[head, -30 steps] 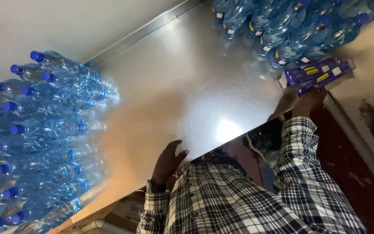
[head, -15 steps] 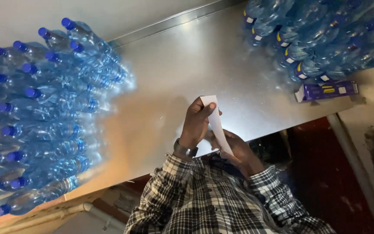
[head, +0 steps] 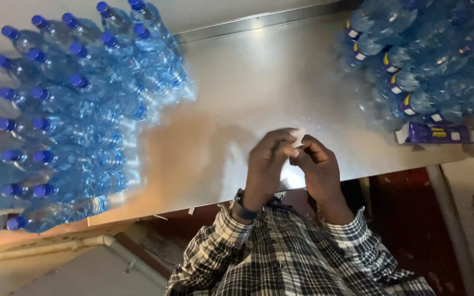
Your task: Manually applying adhesive labels to plastic water bottles on a production workbench.
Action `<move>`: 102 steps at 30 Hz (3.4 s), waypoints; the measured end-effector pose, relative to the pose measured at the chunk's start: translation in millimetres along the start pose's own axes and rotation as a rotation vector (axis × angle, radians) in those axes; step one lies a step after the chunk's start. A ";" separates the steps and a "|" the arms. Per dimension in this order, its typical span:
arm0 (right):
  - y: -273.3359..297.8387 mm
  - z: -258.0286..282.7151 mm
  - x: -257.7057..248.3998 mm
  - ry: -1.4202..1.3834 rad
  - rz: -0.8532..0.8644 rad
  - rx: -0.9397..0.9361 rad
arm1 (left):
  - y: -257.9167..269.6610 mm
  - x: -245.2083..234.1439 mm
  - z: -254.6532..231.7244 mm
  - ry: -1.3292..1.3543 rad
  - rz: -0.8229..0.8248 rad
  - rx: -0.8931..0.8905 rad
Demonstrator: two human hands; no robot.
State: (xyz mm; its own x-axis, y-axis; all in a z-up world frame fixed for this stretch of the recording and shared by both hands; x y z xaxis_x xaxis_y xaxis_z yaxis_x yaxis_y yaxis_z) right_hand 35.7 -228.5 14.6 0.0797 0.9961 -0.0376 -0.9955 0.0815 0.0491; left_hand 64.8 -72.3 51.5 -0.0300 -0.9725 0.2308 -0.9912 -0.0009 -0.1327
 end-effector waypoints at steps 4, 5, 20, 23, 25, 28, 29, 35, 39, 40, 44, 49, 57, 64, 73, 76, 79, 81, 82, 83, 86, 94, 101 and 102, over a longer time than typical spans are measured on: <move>8.7 26.4 11.8 0.025 -0.054 -0.065 | 12.3 3.0 0.1 0.090 -0.003 -0.122; 10.9 33.7 13.9 0.055 -0.078 -0.058 | 12.8 -2.1 6.8 0.125 -0.059 -0.153; 22.9 50.7 -99.3 -0.418 -0.483 -0.128 | 96.5 -87.0 219.2 -1.200 0.833 -0.264; 23.4 63.4 -96.1 -0.373 -0.440 -0.116 | 111.4 -83.1 211.5 -1.177 0.913 -0.500; 30.2 41.8 -97.9 -0.267 -0.430 -0.056 | 81.2 -62.5 149.0 -1.040 0.740 -0.244; 35.9 21.3 -90.1 -0.054 -0.282 -0.008 | 27.0 -21.5 13.4 -0.480 0.476 -0.075; 36.2 18.1 -83.3 0.055 -0.163 -0.024 | 12.3 -13.1 -41.5 -0.062 0.394 -0.137; 29.5 55.8 -35.8 0.164 -0.158 -0.149 | 0.0 7.1 -45.3 0.097 0.366 -0.111; 30.9 74.2 -11.0 0.160 -0.172 -0.201 | 8.2 10.9 -39.7 0.087 0.385 -0.082; 29.4 74.2 -9.3 0.198 -0.191 -0.208 | 10.5 10.1 -32.3 0.061 0.379 -0.067; 24.1 74.7 4.8 0.245 -0.200 -0.217 | 11.7 2.8 -15.5 0.048 0.304 -0.072; 22.6 39.4 2.7 0.107 -0.168 -0.117 | 5.4 -24.9 -28.4 0.097 0.185 -0.099; 18.1 35.9 15.2 0.111 -0.120 -0.142 | 18.7 -21.3 -24.9 -0.056 0.210 -0.067; 17.3 40.2 20.7 0.086 -0.178 -0.157 | 13.2 -30.9 -30.0 0.148 0.123 -0.177; 16.8 20.8 28.7 0.065 -0.123 -0.189 | 22.6 -38.7 -14.0 0.146 0.100 -0.215; 17.2 14.0 26.1 -0.005 -0.154 -0.171 | 28.0 -50.4 13.6 0.239 0.016 -0.290; 18.3 -23.9 11.9 -0.106 -0.158 -0.132 | 20.0 -80.7 28.0 0.324 -0.163 -0.340; 29.4 -91.9 -4.7 -0.134 -0.143 -0.115 | 13.3 -108.9 21.7 0.347 -0.266 -0.327; 39.7 -144.7 -11.0 -0.241 -0.019 0.005 | 7.7 -129.7 11.5 0.295 -0.390 -0.214; 55.5 -193.8 -18.1 -0.346 0.106 0.127 | 3.1 -150.4 0.9 0.242 -0.513 -0.100; 119.9 -274.8 -36.0 0.689 0.395 0.420 | 1.0 -207.8 -15.3 0.193 -0.668 0.043; 72.6 -174.4 32.7 0.862 0.684 0.527 | 23.7 -170.9 4.4 -0.446 -0.500 0.141; -9.8 -59.5 126.4 -0.064 0.018 0.113 | 53.8 -102.4 92.6 -0.489 -0.314 0.298; -14.0 -61.6 122.4 -0.059 0.021 0.107 | 50.8 -98.6 82.5 -0.484 -0.318 0.302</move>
State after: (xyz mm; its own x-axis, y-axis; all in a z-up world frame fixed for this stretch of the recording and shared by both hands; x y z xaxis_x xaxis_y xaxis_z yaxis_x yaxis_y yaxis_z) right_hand 56.2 -109.8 -52.1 0.0653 0.9976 0.0235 -0.9859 0.0609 0.1561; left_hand 28.0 4.3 -57.6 0.3904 -0.9087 -0.1477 -0.8599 -0.3026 -0.4112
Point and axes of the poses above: each hand's wrist, its own y-axis away from the middle knuckle, its own x-axis out of the palm, z = x × y, the point moved 5 cm from there along -y, towards the middle knuckle, and after that the axes turned 5 degrees about y, right-handed, at the moved point
